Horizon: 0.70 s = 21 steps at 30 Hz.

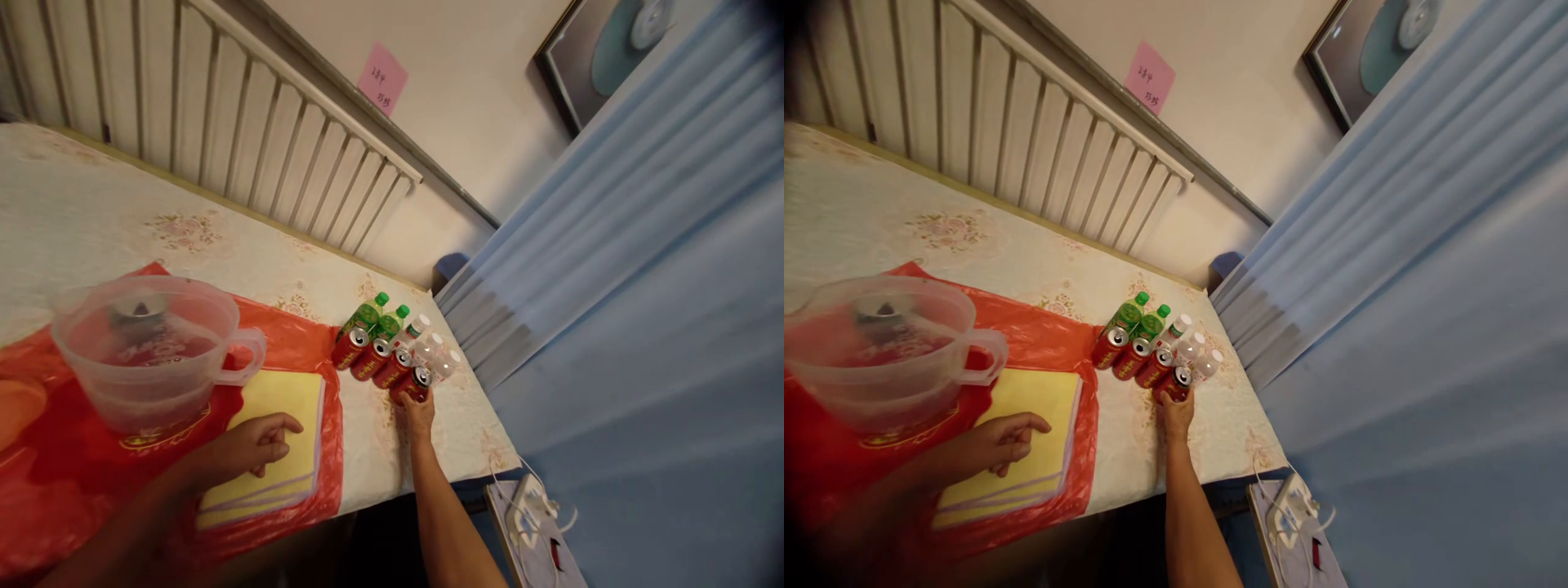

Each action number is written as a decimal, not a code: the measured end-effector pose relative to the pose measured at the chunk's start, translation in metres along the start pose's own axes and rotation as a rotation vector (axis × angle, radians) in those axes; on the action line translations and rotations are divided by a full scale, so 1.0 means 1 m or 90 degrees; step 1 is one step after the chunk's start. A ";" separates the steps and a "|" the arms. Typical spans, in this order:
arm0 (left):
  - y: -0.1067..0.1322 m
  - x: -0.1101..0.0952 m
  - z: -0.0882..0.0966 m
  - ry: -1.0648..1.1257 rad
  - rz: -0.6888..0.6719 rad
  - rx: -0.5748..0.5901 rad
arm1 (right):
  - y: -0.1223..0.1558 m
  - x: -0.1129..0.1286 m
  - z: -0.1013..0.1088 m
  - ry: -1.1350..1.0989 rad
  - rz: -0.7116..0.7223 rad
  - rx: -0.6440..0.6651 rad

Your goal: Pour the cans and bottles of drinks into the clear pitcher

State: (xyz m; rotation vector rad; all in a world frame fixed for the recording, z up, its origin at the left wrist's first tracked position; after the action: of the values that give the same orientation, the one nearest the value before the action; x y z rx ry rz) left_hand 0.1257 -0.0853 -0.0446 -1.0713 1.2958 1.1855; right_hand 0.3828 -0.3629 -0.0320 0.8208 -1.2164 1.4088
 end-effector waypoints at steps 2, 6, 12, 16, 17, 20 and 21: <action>-0.001 0.001 0.000 0.004 -0.001 0.004 | 0.002 -0.005 0.000 0.001 -0.024 0.008; -0.001 0.003 0.000 0.006 0.000 0.008 | 0.003 -0.011 -0.001 -0.010 -0.067 0.028; 0.001 0.000 -0.001 0.007 0.006 0.002 | 0.011 -0.003 -0.003 -0.032 -0.094 0.040; 0.000 0.001 0.000 -0.006 0.009 -0.002 | 0.033 0.021 -0.005 0.000 -0.084 0.033; 0.000 0.003 0.000 -0.006 0.007 -0.001 | 0.040 0.031 -0.009 0.011 -0.067 0.044; 0.001 0.008 0.002 -0.001 -0.006 0.000 | 0.058 0.071 -0.029 0.035 0.034 0.110; 0.002 0.009 0.002 0.000 -0.009 -0.001 | 0.063 0.086 -0.037 0.044 0.083 0.131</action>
State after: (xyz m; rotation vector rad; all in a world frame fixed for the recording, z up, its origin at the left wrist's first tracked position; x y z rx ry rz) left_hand 0.1237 -0.0830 -0.0538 -1.0801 1.2852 1.1764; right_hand 0.3082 -0.2994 0.0248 0.8382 -1.1003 1.6754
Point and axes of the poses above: each hand's wrist, its own y-axis away from the middle knuckle, its own z-axis out of the back of the hand, x = y × z, the point moved 5 cm from there along -y, towards the middle knuckle, and after that the axes turned 7 degrees about -z, right-handed, at the moved point
